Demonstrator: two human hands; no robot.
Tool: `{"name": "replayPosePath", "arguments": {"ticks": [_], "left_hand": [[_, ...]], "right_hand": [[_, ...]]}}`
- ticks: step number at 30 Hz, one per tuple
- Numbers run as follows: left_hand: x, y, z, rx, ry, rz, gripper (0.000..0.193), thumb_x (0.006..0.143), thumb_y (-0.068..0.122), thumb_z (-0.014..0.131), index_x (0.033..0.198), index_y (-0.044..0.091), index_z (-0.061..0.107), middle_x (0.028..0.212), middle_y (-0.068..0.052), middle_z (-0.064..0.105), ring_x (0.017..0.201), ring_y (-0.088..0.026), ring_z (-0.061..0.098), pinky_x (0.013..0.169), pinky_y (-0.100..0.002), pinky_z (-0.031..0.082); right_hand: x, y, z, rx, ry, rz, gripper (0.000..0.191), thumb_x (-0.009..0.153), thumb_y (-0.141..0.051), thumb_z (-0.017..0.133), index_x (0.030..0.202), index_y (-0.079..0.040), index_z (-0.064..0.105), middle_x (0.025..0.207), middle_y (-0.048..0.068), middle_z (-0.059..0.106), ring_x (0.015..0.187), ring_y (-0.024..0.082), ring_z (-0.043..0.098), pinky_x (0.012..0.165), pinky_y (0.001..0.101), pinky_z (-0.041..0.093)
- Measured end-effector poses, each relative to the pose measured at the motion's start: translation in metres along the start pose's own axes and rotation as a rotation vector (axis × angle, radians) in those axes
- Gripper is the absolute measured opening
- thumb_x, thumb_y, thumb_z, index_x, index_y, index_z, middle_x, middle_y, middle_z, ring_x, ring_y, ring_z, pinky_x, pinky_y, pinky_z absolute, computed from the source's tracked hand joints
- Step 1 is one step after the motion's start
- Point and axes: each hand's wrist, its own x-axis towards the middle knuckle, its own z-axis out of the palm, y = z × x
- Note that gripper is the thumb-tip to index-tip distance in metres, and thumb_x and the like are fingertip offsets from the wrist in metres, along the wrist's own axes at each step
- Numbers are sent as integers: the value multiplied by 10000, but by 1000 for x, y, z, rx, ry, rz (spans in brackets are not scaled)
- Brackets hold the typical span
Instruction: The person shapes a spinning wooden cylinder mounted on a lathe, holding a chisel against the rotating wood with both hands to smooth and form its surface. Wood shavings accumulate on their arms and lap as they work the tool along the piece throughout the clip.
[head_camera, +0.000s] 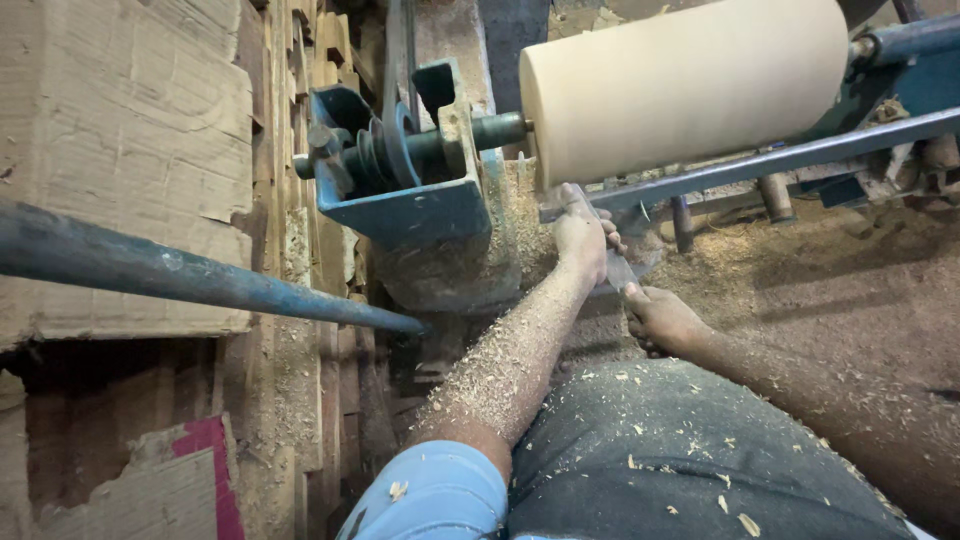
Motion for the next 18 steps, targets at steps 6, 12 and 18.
{"name": "replayPosePath", "arguments": {"ticks": [6,12,18], "left_hand": [[5,-2,-7,-27,-40,31,805,957,808,335,918,24,514,612,-31,462,448,-156,454,423,-364,463],[9,3,-9,-23,17,2,833,933,830,317,910,25,532,599,-43,483,430,-166,462,409,-365,461],[8,6,-16,-41,29,63,798,967,797,339,874,27,524,595,-53,489,419,-177,460,404,-383,472]], "right_hand": [[-8,-11,3,-80,21,-1,421,1070,-461,371,922,-84,483,626,46,468,440,170,429,402,349,388],[-2,-11,7,18,-34,-5,419,1074,-461,396,928,-75,467,603,32,428,424,180,399,381,354,336],[5,-11,12,-4,-38,16,400,1054,-479,386,910,-114,469,561,40,393,386,194,356,354,368,290]]}}
